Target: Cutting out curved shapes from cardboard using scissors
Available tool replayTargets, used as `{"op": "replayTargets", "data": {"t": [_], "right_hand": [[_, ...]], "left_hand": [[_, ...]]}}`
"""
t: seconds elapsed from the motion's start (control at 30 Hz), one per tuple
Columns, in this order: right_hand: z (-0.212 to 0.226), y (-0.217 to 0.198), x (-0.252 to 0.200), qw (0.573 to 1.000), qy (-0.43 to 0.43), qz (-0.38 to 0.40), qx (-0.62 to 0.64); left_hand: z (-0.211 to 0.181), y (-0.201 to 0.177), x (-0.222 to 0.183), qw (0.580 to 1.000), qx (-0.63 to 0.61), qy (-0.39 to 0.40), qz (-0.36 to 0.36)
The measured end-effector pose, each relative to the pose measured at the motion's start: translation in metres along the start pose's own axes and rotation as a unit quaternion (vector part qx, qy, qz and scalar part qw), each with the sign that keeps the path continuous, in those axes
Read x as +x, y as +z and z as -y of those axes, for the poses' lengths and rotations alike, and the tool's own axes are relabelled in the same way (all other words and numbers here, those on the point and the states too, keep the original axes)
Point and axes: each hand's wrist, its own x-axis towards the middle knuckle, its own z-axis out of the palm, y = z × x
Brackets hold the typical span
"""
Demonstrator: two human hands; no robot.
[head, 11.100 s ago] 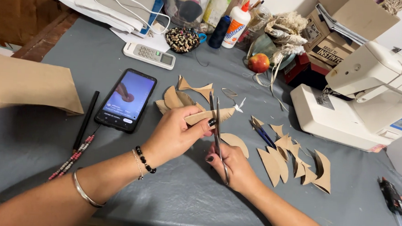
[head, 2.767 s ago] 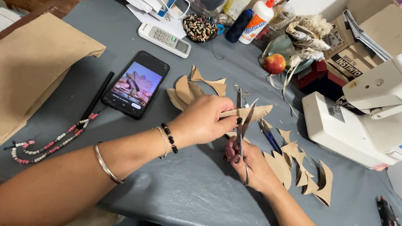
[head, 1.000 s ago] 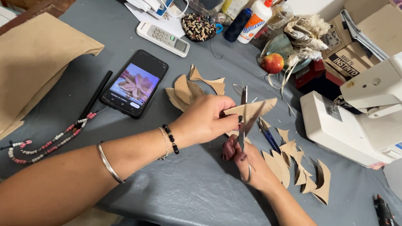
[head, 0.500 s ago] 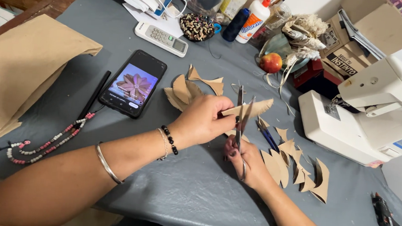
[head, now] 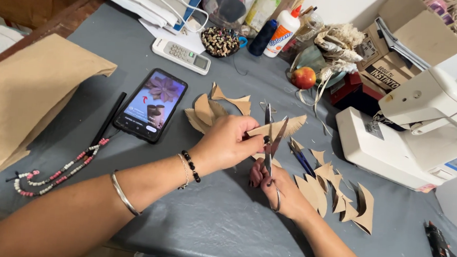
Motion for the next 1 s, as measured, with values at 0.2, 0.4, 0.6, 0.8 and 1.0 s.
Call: {"op": "replayTargets", "data": {"t": [0.2, 0.4, 0.6, 0.8, 1.0], "right_hand": [[0.009, -0.004, 0.005, 0.999, -0.036, 0.006, -0.028], [0.011, 0.001, 0.002, 0.999, -0.034, -0.019, -0.022], [-0.001, 0.004, -0.007, 0.995, 0.033, -0.063, -0.066], [-0.012, 0.0, -0.006, 0.995, 0.042, -0.067, -0.066], [-0.011, -0.001, -0.006, 0.996, 0.05, -0.048, -0.056]], "left_hand": [[0.004, 0.0, 0.004, 1.0, 0.029, -0.001, -0.002], [-0.021, -0.006, -0.01, 0.998, 0.063, -0.009, 0.011], [-0.007, -0.001, -0.004, 0.998, 0.061, -0.004, 0.0], [-0.012, -0.007, -0.004, 0.999, 0.05, -0.011, 0.005], [-0.022, -0.017, 0.0, 0.993, 0.119, 0.012, 0.015]]}}
